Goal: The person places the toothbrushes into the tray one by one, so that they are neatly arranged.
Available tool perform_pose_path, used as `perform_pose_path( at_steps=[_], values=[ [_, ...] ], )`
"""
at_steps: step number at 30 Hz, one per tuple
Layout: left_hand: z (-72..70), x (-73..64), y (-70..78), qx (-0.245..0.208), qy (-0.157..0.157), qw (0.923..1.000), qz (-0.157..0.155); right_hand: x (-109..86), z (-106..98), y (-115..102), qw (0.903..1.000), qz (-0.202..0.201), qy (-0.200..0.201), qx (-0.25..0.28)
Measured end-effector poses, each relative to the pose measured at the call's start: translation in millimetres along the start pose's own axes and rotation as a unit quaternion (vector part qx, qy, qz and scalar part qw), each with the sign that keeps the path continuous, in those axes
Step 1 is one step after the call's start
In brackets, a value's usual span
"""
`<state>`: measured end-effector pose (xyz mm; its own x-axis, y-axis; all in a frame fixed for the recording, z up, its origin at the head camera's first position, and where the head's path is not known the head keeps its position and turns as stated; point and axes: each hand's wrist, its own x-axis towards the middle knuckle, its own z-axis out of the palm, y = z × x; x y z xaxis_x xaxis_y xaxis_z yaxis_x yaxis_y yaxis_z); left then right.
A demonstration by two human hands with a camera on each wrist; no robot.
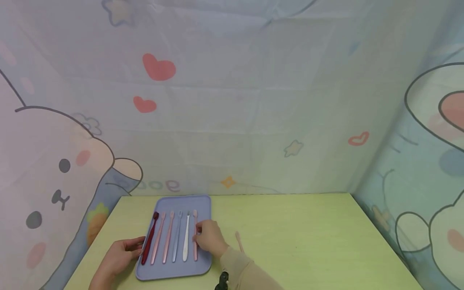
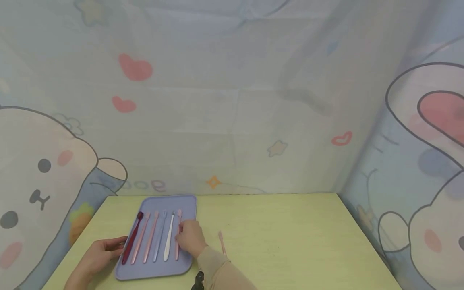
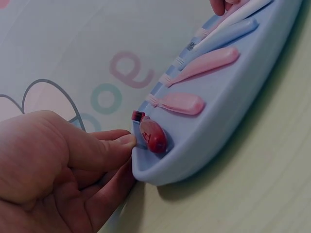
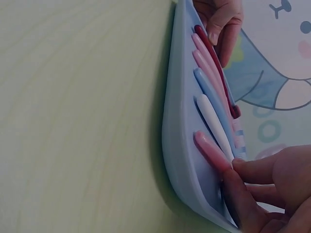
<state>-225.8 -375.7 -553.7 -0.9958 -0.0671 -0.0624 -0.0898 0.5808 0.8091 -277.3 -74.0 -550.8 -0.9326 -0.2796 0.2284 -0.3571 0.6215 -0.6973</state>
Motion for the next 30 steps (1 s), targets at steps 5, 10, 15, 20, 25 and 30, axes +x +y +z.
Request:
perform_pose_path(
  at_steps=[5, 10, 15, 20, 25, 30],
  values=[
    [0.4, 1.0, 0.9, 0.006, 0.004, 1.0, -0.001, -3.1, -9, 0, 0.999, 0.02, -0.01, 0.039],
    [1.0, 2.2, -1.5, 0.009, 0.007, 0.9999, -0.003, -6.9, -21, 7, 0.9943, 0.042, -0.025, 0.095],
    [1.0, 2.9, -4.0, 0.009, 0.009, 0.9999, -0.002, -9.7, -37, 19, 0.9849, 0.059, -0.035, 0.159],
    [1.6, 3.5, -4.0, 0.005, 0.009, 0.9999, -0.004, -16.6, -59, 36, 0.9787, 0.064, -0.056, 0.187],
    [2.3, 4.4, -3.8, 0.006, 0.007, 0.9999, -0.009, -28.2, -85, 54, 0.9795, 0.061, -0.069, 0.179],
    [2.1, 5.4, -4.5, 0.005, 0.008, 0.9998, -0.015, -39.1, -104, 73, 0.9821, 0.063, -0.074, 0.162]
  ],
)
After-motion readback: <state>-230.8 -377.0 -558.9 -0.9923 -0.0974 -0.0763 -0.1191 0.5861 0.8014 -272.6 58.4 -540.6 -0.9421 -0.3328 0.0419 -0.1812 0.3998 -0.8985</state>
